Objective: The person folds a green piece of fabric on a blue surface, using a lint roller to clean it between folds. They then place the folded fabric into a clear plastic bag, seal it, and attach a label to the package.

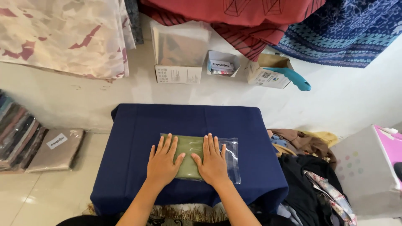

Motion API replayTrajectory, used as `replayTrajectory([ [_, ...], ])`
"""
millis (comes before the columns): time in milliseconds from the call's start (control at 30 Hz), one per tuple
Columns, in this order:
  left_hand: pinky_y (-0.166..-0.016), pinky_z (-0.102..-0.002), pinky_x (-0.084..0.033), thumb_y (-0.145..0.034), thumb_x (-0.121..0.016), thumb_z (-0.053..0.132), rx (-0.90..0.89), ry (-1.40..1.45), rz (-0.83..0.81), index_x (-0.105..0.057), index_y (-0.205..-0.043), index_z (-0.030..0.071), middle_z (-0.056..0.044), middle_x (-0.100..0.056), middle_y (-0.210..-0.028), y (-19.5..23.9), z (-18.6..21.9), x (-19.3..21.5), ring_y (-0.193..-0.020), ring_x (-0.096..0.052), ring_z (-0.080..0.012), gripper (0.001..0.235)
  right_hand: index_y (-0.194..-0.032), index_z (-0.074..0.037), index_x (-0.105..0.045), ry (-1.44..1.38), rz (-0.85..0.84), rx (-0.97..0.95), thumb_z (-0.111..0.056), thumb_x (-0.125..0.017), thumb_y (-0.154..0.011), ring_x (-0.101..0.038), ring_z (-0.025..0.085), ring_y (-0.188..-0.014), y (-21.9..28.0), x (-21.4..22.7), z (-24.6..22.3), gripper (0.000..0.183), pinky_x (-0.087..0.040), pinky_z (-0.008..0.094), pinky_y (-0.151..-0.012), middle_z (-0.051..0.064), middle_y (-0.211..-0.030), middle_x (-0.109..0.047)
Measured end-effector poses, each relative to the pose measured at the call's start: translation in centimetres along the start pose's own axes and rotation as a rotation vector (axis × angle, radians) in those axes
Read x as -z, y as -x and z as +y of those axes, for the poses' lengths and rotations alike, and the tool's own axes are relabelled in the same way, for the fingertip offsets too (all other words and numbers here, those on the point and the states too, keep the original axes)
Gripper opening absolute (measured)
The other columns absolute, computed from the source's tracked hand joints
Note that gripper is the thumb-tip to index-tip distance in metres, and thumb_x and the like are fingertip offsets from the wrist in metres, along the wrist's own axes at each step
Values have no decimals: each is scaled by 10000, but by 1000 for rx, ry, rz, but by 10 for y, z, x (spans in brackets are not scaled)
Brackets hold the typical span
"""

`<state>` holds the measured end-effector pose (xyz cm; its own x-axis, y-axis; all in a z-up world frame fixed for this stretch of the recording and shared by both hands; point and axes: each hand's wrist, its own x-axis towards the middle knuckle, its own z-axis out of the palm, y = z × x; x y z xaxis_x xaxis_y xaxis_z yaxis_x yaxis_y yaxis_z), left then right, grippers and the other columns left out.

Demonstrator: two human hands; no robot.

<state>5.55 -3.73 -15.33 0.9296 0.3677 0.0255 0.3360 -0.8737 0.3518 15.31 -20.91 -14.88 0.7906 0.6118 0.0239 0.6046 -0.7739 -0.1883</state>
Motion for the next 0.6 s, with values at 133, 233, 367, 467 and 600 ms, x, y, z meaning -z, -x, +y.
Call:
replayTrajectory([
  [133, -1262, -543, -118, -1052, -309, 600, -3, 29, -10, -275, -1633, 242, -20, -205, -1714, -3, -2, -2, -1578, -157, -276, 683, -1633, -62, -174, 40, 0, -14, -661, -301, -1045, -129, 335, -1576, -2, -2, -2, 849, -84, 602, -1248, 142, -1714, -151],
  [233, -1262, -543, -121, -1055, -306, 607, -29, 30, -5, -277, -1632, 243, -28, -200, -1714, -7, -10, -14, -1576, -162, -281, 683, -1627, -52, -182, 64, -37, -43, -676, -265, -1041, -127, 338, -1577, -6, -14, 2, 861, -86, 604, -1253, 154, -1712, -145],
  [367, -1235, -502, -145, -979, -439, 574, -84, 138, 179, -365, -1560, 160, -15, -307, -1666, -14, -21, -28, -1562, -192, -225, 717, -1588, 24, -187, 3, 14, 14, -636, -373, -1017, -41, 355, -1573, -29, -28, 21, 892, -9, 631, -1211, 194, -1693, -131],
  [467, -1216, -481, -228, -958, -541, 437, -132, 442, 318, -464, -1497, 109, -81, -410, -1613, -11, -31, -24, -1544, -266, -302, 635, -1463, -5, -412, -212, 79, 8, -512, -546, -944, -332, 332, -1420, -45, 16, 30, 737, -252, 514, -1138, 152, -1576, -354],
  [600, -1197, -371, -327, -966, -566, 251, -35, 816, 469, -532, -1443, 46, -123, -541, -1528, 7, -38, 17, -1505, -405, -277, 521, -960, -44, -789, -286, 761, 155, -184, -676, -850, -678, 331, -610, -72, 123, 11, 211, -523, 405, -584, 126, -835, -775],
])
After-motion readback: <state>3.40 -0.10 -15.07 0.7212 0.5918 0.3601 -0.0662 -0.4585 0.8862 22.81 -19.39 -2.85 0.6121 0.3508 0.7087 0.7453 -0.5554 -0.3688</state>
